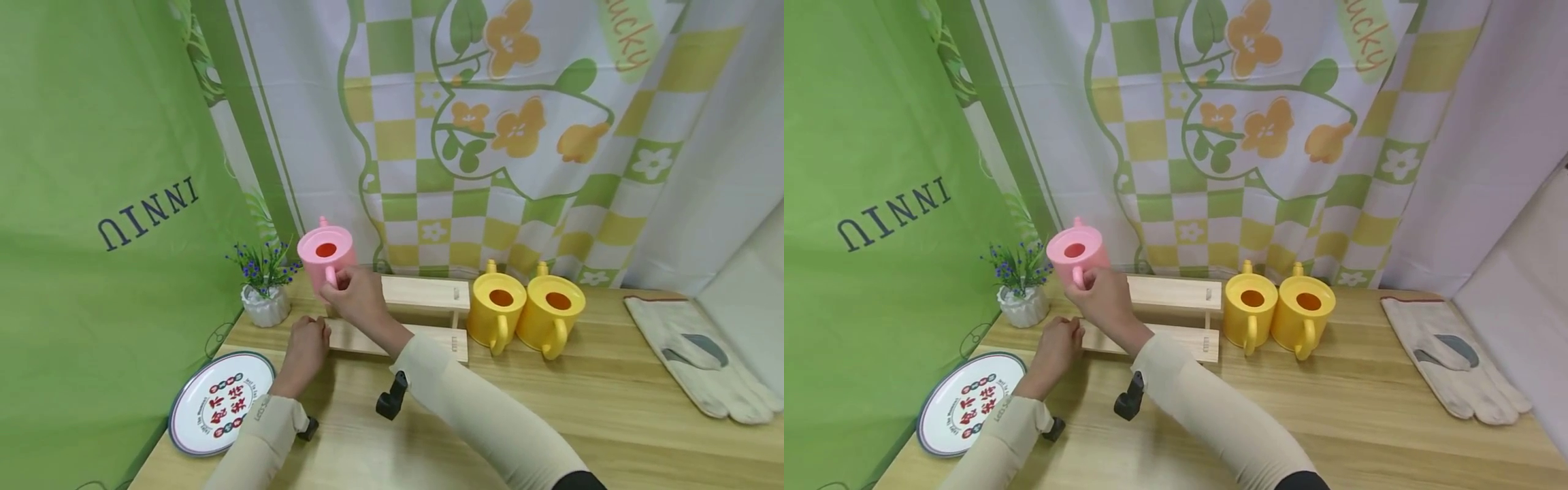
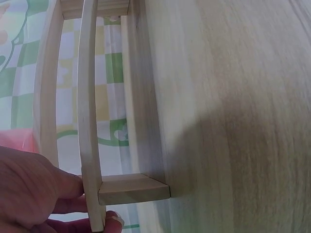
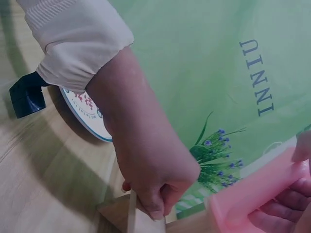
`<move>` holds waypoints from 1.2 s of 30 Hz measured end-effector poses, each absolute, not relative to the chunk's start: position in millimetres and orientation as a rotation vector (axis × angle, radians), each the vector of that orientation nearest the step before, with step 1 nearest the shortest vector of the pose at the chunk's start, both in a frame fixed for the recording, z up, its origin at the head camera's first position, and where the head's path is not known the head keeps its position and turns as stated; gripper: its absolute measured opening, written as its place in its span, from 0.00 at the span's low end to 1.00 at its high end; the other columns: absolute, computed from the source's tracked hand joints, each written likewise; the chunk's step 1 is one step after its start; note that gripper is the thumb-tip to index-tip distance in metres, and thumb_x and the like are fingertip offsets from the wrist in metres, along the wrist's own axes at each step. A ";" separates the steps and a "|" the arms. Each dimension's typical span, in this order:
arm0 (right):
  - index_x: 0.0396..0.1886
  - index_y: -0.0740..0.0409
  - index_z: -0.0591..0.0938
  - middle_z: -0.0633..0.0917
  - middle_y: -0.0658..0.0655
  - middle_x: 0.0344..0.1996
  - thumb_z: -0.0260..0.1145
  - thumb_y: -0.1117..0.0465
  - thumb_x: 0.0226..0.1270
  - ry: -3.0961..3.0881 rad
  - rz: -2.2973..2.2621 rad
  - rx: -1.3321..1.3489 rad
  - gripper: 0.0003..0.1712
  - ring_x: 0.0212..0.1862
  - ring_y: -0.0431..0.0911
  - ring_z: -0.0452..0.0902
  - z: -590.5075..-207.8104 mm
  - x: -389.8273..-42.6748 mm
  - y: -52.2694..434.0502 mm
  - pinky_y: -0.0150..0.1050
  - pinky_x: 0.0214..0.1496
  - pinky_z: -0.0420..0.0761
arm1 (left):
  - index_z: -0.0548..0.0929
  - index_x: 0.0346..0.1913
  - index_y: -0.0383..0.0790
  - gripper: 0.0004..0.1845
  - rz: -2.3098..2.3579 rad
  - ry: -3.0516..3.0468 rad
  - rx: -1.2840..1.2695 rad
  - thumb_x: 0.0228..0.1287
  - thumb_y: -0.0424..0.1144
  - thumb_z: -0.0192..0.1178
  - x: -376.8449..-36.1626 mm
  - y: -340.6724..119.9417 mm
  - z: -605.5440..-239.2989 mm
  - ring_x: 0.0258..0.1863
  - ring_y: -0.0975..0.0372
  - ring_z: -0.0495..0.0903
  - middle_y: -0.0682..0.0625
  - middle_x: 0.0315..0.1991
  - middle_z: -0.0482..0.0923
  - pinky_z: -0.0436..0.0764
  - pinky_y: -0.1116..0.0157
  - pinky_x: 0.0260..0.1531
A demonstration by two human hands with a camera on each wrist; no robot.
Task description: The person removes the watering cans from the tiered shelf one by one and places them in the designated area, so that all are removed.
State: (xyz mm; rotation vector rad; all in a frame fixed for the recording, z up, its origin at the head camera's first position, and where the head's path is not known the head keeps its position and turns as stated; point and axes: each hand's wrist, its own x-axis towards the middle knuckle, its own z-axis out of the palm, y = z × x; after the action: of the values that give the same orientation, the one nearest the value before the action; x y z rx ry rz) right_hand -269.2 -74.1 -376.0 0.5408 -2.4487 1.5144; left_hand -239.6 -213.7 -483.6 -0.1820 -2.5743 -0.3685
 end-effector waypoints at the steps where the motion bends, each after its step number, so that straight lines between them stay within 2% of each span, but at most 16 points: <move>1: 0.26 0.58 0.88 0.86 0.52 0.20 0.68 0.60 0.56 -2.458 1.513 0.551 0.07 0.26 0.37 0.72 -374.8 -268.3 -71.9 0.26 0.27 0.70 | 0.78 0.25 0.30 0.08 -0.367 -2.579 -0.182 0.61 0.28 0.61 -239.7 -213.2 -482.5 0.27 0.46 0.77 0.38 0.20 0.78 0.76 0.51 0.33; 10: 0.29 0.59 0.91 0.88 0.56 0.19 0.66 0.62 0.63 -2.518 1.585 0.629 0.10 0.21 0.35 0.71 -367.5 -265.5 -61.3 0.25 0.21 0.68 | 0.78 0.26 0.29 0.07 -0.304 -2.577 -0.198 0.60 0.28 0.61 -237.5 -212.1 -481.6 0.26 0.47 0.76 0.38 0.19 0.79 0.77 0.52 0.31; 15: 0.34 0.58 0.92 0.91 0.56 0.26 0.67 0.60 0.65 -2.489 1.555 0.638 0.09 0.29 0.35 0.73 -368.8 -265.1 -52.2 0.24 0.27 0.69 | 0.76 0.24 0.30 0.08 -0.300 -2.548 -0.224 0.59 0.27 0.61 -236.2 -211.5 -486.4 0.25 0.47 0.76 0.39 0.17 0.78 0.75 0.52 0.31; 20: 0.36 0.60 0.91 0.91 0.57 0.28 0.68 0.60 0.65 -2.399 1.505 0.705 0.09 0.28 0.36 0.73 -366.5 -265.0 -32.4 0.24 0.28 0.71 | 0.75 0.24 0.31 0.09 -0.323 -2.569 -0.212 0.61 0.27 0.61 -237.9 -211.5 -487.6 0.25 0.46 0.76 0.39 0.17 0.77 0.74 0.51 0.32; 23: 0.35 0.61 0.91 0.90 0.57 0.26 0.68 0.60 0.65 -2.379 1.509 0.709 0.09 0.25 0.37 0.72 -363.2 -263.8 -13.3 0.26 0.26 0.71 | 0.76 0.26 0.30 0.08 -0.326 -2.596 -0.191 0.62 0.28 0.60 -237.5 -210.2 -486.7 0.25 0.45 0.76 0.38 0.18 0.77 0.75 0.50 0.32; 28: 0.42 0.61 0.90 0.91 0.60 0.31 0.69 0.59 0.67 -2.419 1.511 0.638 0.11 0.27 0.40 0.78 -351.3 -256.3 31.8 0.28 0.26 0.73 | 0.77 0.29 0.28 0.06 -0.355 -2.622 -0.157 0.63 0.28 0.59 -236.1 -207.0 -487.7 0.26 0.44 0.77 0.36 0.20 0.78 0.77 0.49 0.32; 33: 0.45 0.63 0.88 0.90 0.63 0.30 0.69 0.60 0.67 -2.410 1.430 0.599 0.13 0.24 0.41 0.74 -339.7 -250.5 84.9 0.29 0.21 0.67 | 0.77 0.30 0.29 0.07 -0.347 -2.640 -0.162 0.65 0.29 0.58 -237.1 -209.0 -489.1 0.25 0.45 0.77 0.37 0.20 0.77 0.78 0.50 0.30; 36: 0.45 0.64 0.88 0.91 0.63 0.29 0.71 0.62 0.65 -2.376 1.341 0.574 0.12 0.25 0.44 0.81 -334.5 -247.4 117.6 0.28 0.21 0.70 | 0.77 0.29 0.30 0.07 -0.341 -2.616 -0.189 0.64 0.29 0.59 -235.8 -209.2 -487.6 0.24 0.47 0.76 0.38 0.19 0.76 0.78 0.51 0.28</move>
State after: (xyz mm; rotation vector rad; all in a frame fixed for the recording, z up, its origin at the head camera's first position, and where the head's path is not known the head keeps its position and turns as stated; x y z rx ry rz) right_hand -247.4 117.6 -334.5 0.5742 -2.3764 1.3407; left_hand -235.8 -209.2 -487.6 -0.1887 -2.6155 -0.3412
